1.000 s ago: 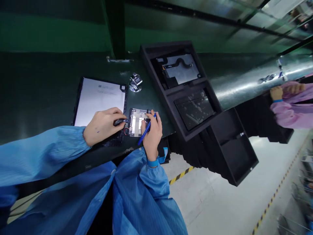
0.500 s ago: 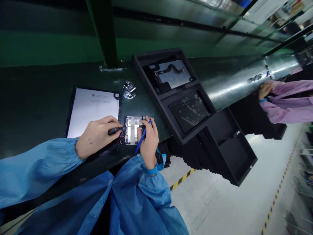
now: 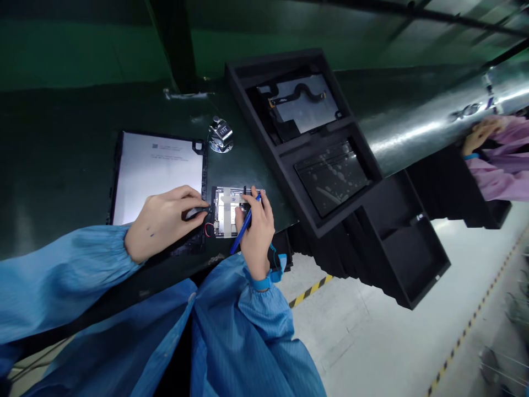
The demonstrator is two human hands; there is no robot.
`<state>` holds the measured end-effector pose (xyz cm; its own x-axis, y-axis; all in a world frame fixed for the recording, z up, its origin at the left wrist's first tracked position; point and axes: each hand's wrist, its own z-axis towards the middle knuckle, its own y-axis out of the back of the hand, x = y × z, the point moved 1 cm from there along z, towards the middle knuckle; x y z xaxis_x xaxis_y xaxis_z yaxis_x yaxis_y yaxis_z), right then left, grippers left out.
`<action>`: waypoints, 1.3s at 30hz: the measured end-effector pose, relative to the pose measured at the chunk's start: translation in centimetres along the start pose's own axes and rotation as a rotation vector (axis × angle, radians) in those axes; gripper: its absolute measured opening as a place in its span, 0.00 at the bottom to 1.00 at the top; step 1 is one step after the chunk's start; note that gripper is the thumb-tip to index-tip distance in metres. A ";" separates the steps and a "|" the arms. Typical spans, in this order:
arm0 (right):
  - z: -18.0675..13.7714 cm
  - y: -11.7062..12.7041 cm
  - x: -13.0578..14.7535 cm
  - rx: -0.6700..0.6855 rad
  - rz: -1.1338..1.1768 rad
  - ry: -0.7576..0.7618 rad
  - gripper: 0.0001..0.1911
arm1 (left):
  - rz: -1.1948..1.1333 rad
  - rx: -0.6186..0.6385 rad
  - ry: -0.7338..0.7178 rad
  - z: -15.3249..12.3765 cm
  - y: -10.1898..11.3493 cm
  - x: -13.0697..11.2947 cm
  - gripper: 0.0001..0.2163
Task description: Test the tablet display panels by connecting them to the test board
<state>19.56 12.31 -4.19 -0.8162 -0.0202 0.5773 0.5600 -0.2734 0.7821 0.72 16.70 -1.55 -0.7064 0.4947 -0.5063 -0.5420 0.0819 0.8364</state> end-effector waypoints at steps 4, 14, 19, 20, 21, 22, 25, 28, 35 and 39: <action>0.0 0.0 0.0 -0.010 -0.002 0.000 0.13 | -0.001 -0.023 -0.016 -0.1 0.0 -0.1 0.08; -0.2 -0.1 -0.2 -0.014 -0.003 0.016 0.13 | -0.041 -0.005 0.012 -0.3 -0.4 0.3 0.09; -0.2 -0.1 -0.3 -0.009 -0.016 0.015 0.13 | -0.023 -0.015 -0.004 -0.3 -0.5 0.3 0.08; -0.2 -0.1 -0.2 -0.009 -0.013 0.014 0.13 | -0.020 -0.019 -0.006 -0.3 -0.6 0.3 0.08; -0.1 -0.1 -0.2 -0.007 -0.010 0.013 0.13 | -0.019 -0.025 -0.009 -0.3 -0.6 0.3 0.08; -0.1 -0.1 -0.2 -0.004 -0.010 0.012 0.13 | -0.020 -0.029 -0.012 -0.3 -0.6 0.3 0.07; -0.2 -0.1 -0.2 0.002 -0.018 0.004 0.13 | -0.020 -0.022 -0.007 -0.2 -0.6 0.3 0.07; -0.2 0.0 -0.1 0.004 -0.009 -0.003 0.13 | -0.017 0.006 0.015 -0.1 -0.7 0.2 0.08; 0.7 0.4 0.5 -0.003 0.005 -0.032 0.15 | -0.017 -0.010 0.002 0.0 -0.9 0.2 0.07; 1.3 -0.4 1.5 -0.040 -0.069 -0.086 0.23 | -0.006 0.026 0.011 0.0 -1.1 0.1 0.07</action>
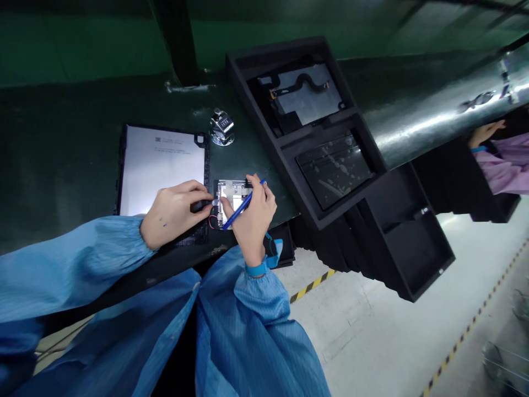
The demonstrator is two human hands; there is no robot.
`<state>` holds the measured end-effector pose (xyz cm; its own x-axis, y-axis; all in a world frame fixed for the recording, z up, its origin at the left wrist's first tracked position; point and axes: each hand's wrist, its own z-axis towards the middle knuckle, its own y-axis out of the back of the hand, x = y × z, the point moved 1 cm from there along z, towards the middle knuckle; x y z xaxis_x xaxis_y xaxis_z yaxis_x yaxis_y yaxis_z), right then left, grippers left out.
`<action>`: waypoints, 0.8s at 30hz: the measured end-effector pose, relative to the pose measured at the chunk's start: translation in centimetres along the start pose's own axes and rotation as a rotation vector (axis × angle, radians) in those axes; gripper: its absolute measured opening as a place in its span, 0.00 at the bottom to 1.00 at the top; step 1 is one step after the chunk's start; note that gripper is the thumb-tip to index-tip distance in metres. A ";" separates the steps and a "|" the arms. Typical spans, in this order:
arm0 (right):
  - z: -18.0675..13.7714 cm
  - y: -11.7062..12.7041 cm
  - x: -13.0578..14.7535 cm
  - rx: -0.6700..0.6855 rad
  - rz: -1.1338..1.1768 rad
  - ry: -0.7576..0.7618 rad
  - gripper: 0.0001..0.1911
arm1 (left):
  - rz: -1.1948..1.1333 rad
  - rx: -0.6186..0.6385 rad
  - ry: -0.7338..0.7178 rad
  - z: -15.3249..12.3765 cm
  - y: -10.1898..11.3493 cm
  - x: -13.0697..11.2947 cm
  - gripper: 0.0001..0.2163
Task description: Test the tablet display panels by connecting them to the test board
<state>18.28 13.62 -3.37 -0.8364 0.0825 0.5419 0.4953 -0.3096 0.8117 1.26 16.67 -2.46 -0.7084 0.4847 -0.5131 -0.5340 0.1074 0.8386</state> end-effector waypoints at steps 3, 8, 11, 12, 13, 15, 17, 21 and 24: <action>0.0 -0.6 0.5 0.001 -0.003 -0.038 0.30 | 0.008 0.031 0.014 0.1 -0.1 -0.1 0.07; -0.1 -0.7 0.4 0.011 0.052 -0.043 0.35 | 0.023 0.047 0.031 0.1 -0.1 -0.2 0.07; -0.1 -0.6 0.1 0.018 0.075 -0.029 0.36 | 0.032 0.061 0.052 0.2 -0.2 -0.3 0.07; -0.1 -0.6 0.1 0.025 0.082 -0.019 0.37 | 0.032 0.066 0.058 0.2 -0.2 -0.4 0.07; -0.2 -0.7 0.0 0.033 0.088 -0.007 0.37 | 0.032 0.069 0.064 0.2 -0.2 -0.4 0.07; -0.2 -0.7 -0.1 0.042 0.095 0.014 0.37 | 0.034 0.070 0.074 0.3 -0.2 -0.4 0.07; -0.3 -0.8 -0.1 0.039 0.088 0.022 0.36 | 0.039 0.071 0.082 0.3 -0.2 -0.4 0.07; -0.4 -1.2 0.2 0.020 0.044 0.003 0.35 | 0.042 0.091 0.089 0.2 -0.4 -0.4 0.07; -0.6 -1.6 0.6 -0.008 0.047 0.010 0.33 | 0.043 0.116 0.100 0.4 -0.5 -0.6 0.09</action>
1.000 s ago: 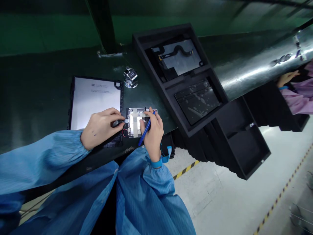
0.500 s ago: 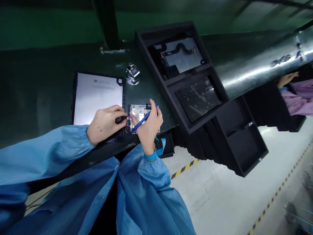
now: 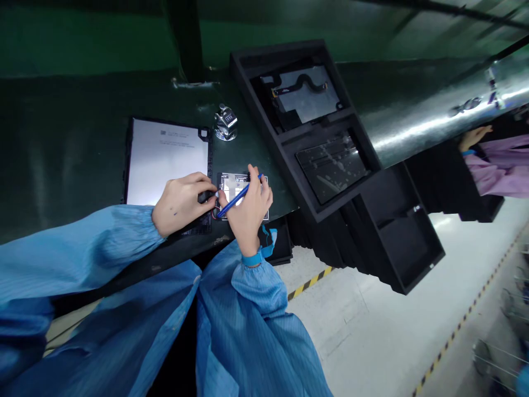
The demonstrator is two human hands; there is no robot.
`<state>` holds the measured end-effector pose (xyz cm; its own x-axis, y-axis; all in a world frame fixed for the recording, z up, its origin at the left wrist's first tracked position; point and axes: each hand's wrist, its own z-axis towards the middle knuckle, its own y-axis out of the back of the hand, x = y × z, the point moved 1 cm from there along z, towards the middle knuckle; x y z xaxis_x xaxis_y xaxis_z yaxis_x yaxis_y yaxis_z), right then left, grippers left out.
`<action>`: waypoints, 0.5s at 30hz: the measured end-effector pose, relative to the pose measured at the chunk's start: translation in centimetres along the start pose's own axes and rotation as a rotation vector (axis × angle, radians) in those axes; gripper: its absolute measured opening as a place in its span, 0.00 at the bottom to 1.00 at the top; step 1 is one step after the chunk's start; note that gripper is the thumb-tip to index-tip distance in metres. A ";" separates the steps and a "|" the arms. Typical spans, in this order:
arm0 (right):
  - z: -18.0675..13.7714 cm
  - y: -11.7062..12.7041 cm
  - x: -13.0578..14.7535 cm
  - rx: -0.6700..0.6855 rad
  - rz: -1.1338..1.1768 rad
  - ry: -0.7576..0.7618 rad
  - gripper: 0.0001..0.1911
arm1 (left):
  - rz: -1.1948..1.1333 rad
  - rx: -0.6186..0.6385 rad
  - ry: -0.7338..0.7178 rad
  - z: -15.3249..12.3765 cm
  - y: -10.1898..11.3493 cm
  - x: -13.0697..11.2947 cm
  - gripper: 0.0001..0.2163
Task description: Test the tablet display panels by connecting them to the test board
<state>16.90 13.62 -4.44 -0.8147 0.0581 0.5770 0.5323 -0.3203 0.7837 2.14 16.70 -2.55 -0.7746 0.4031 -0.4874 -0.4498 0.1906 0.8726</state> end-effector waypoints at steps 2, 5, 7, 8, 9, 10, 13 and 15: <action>-0.2 0.2 0.2 -0.056 0.054 0.020 0.31 | 0.000 0.016 -0.008 0.2 0.6 0.0 0.10; -0.5 1.3 0.3 -0.158 0.172 0.056 0.27 | -0.067 -0.054 -0.057 -0.4 3.2 0.9 0.18; -0.5 2.0 0.5 -0.038 0.219 0.177 0.23 | -0.188 -0.146 -0.026 -2.0 5.6 2.1 0.29; -0.5 2.2 0.7 0.087 0.218 0.270 0.22 | -0.265 -0.168 0.039 -3.1 6.8 2.8 0.33; -0.5 2.2 0.8 0.225 0.203 0.367 0.23 | -0.359 -0.177 0.158 -4.4 7.8 3.5 0.38; -0.4 2.2 1.0 0.347 0.179 0.454 0.25 | -0.460 -0.162 0.314 -5.7 8.6 3.9 0.42; -0.3 1.6 1.3 0.518 0.119 0.561 0.33 | -0.778 -0.123 0.799 -9.0 9.6 4.3 0.45; -0.2 1.2 1.4 0.532 0.113 0.561 0.35 | -0.959 -0.165 0.973 -9.9 9.7 4.1 0.39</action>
<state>16.32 13.14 -2.78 -0.6680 -0.4804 0.5683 0.5421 0.2091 0.8139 -9.74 11.36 3.58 -0.0986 -0.6215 -0.7772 -0.9740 -0.0998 0.2033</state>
